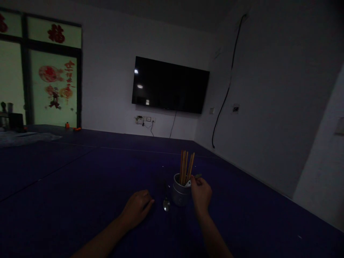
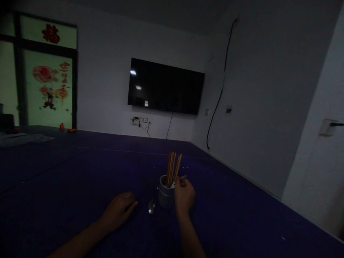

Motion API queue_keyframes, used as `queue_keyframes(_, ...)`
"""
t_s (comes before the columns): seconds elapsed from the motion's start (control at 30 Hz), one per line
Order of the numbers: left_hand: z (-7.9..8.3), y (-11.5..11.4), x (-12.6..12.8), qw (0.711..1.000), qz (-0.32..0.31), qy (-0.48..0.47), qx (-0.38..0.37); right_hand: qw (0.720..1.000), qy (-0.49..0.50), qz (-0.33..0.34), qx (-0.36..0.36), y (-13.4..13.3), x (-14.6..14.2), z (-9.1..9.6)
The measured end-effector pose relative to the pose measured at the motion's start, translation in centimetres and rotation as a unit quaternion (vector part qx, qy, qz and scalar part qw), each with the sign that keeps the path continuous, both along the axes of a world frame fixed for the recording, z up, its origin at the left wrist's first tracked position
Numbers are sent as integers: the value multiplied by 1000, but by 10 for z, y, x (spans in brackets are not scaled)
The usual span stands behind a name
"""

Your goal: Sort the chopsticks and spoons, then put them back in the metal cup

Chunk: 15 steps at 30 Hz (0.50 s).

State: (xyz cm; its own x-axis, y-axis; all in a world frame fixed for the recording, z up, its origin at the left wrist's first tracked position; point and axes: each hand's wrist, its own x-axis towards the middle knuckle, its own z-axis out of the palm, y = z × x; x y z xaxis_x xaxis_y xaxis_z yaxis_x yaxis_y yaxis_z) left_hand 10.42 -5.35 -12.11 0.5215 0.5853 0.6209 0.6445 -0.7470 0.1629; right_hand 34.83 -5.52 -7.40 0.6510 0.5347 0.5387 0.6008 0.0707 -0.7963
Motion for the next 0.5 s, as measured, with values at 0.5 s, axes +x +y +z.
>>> queue_keyframes(0.5,-2,2,-1,1000,14,8,-25,944,-279,138,110,-26,-52,2)
